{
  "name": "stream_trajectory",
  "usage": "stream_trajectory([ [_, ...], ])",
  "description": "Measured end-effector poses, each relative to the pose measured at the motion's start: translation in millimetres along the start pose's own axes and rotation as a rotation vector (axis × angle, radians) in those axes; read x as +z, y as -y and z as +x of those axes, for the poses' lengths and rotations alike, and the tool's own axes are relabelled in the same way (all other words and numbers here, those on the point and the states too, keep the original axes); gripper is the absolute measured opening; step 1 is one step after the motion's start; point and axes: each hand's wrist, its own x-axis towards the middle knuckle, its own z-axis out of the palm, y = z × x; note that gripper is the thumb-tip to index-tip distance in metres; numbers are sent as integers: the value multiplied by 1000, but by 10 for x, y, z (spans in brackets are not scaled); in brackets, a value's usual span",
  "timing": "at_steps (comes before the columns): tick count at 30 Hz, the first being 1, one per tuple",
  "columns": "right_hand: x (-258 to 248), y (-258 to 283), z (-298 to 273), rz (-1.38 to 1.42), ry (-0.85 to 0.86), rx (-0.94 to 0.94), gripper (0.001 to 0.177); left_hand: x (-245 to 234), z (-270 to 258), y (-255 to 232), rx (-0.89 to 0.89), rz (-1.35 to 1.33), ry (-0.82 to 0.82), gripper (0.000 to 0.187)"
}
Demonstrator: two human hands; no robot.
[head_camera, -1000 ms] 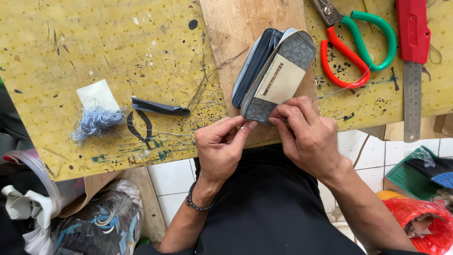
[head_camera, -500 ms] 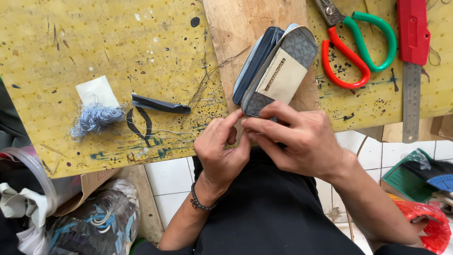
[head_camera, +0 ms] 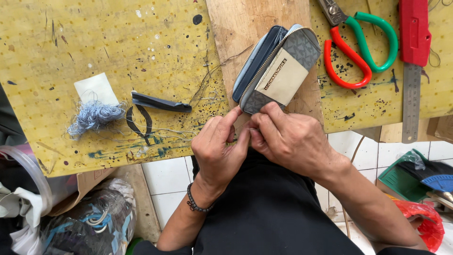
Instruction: The person is hand-sewing a wallet using a needle and thread. They repeatedly insert the needle into the wallet's edge and pull the thread through to secure the stitching.
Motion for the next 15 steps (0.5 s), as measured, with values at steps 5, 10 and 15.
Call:
stream_trajectory([
  [5,138,-101,-211,9,-71,69,12,-48,36,-46,-29,15,-1,31],
  [10,81,-241,-354,292,-267,442,9,-69,70,-61,-162,-142,16,33],
  [15,183,-392,-385,370,-421,486,22,-8,126,-69,-317,-389,17,29],
])
